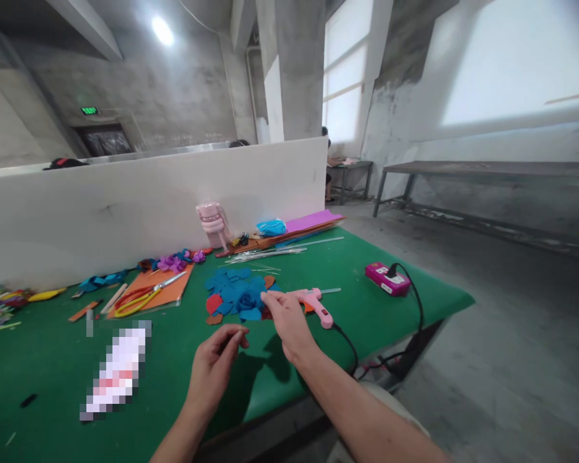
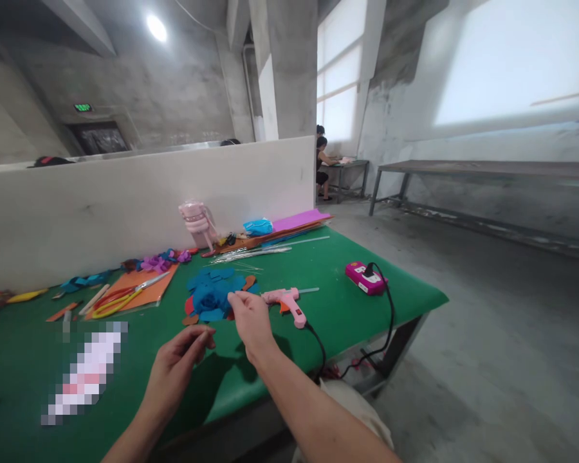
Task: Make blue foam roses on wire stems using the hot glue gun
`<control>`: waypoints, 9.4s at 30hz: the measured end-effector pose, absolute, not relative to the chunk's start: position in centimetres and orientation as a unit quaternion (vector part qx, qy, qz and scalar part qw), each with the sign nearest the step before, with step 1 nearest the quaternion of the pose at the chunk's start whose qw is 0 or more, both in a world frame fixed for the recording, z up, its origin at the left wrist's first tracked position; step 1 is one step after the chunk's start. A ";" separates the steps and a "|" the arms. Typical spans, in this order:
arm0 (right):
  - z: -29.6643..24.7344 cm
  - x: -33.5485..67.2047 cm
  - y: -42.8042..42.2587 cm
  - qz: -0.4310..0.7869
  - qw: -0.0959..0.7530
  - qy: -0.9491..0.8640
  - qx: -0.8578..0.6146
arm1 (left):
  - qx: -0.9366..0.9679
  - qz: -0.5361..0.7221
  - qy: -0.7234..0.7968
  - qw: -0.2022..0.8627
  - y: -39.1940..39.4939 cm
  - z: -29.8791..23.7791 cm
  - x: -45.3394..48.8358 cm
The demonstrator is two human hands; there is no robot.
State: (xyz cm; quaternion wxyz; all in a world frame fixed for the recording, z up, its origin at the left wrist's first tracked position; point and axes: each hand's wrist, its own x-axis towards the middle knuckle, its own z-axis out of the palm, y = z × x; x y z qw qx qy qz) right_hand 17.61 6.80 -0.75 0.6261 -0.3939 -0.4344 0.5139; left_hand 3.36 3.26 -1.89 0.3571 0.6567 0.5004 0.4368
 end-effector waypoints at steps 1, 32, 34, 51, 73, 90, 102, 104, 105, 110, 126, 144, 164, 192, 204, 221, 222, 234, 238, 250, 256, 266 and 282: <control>-0.7 17.6 6.7 0.517 0.623 -0.435 -0.395 | 0.654 0.435 0.500 0.364 3.3 -1.9 3.4; -0.4 17.4 6.5 0.543 0.620 -0.423 -0.377 | 0.622 0.428 0.496 0.428 3.6 -2.1 3.8; -0.4 17.4 6.5 0.546 0.619 -0.424 -0.372 | 0.623 0.428 0.497 0.427 3.6 -2.1 3.8; -0.1 17.4 6.2 0.544 0.611 -0.442 -0.369 | 0.613 0.436 0.501 0.428 3.3 -1.4 4.0; 0.3 17.2 5.7 0.631 0.577 -0.409 -0.320 | 0.598 0.444 0.487 0.456 3.4 -1.8 3.9; -0.5 16.8 5.8 0.568 0.569 -0.505 -0.313 | 0.576 0.474 0.492 0.448 3.4 -2.0 3.8; -0.6 17.1 5.8 0.551 0.577 -0.488 -0.354 | 0.576 0.471 0.490 0.454 3.5 -2.1 3.9; -0.6 17.1 5.8 0.552 0.577 -0.485 -0.357 | 0.578 0.469 0.490 0.453 3.5 -2.1 3.9; -0.6 17.1 5.8 0.552 0.577 -0.483 -0.360 | 0.578 0.469 0.490 0.453 3.5 -2.2 3.9; -0.4 17.1 5.7 0.550 0.578 -0.479 -0.365 | 0.574 0.472 0.491 0.454 3.5 -2.1 3.9; -0.3 16.4 5.6 0.645 0.586 -0.394 -0.292 | 0.563 0.484 0.487 0.461 3.2 -2.2 4.2; -0.8 16.0 5.1 0.631 0.557 -0.458 -0.287 | 0.546 0.515 0.453 0.481 3.1 -2.3 4.5; -1.0 15.3 3.9 0.730 0.432 -0.456 -0.270 | 0.376 0.535 0.348 0.672 4.1 -0.9 1.7; -1.1 15.6 4.5 0.755 0.442 -0.392 -0.285 | 0.360 0.541 0.326 0.686 4.6 -1.6 1.2; -1.5 15.4 4.5 0.747 0.428 -0.407 -0.306 | 0.353 0.551 0.356 0.667 4.4 -1.1 1.6; -1.5 15.1 4.5 0.686 0.477 -0.413 -0.362 | 0.361 0.562 0.373 0.644 4.1 -1.5 2.1; -1.5 15.1 4.5 0.685 0.479 -0.410 -0.364 | 0.367 0.564 0.373 0.638 4.1 -1.4 2.2; -2.2 14.9 4.5 0.676 0.469 -0.435 -0.366 | 0.357 0.613 0.426 0.562 3.7 -0.9 3.0; -2.1 15.7 4.7 0.582 0.503 -0.500 -0.397 | 0.350 0.630 0.423 0.549 3.9 -0.6 2.5; -2.5 15.9 4.8 0.539 0.549 -0.504 -0.392 | 0.434 0.588 0.475 0.490 3.6 -1.0 3.0; -2.5 15.5 4.7 0.410 0.566 -0.596 -0.395 | 0.451 0.591 0.488 0.457 3.7 -0.8 3.0; -2.2 15.3 3.9 0.221 0.528 -0.723 -0.387 | 0.499 0.582 0.520 0.377 3.4 -0.5 2.8; -1.6 14.8 4.6 0.666 0.555 -0.384 -0.318 | 0.448 0.561 0.424 0.552 3.1 -0.3 3.1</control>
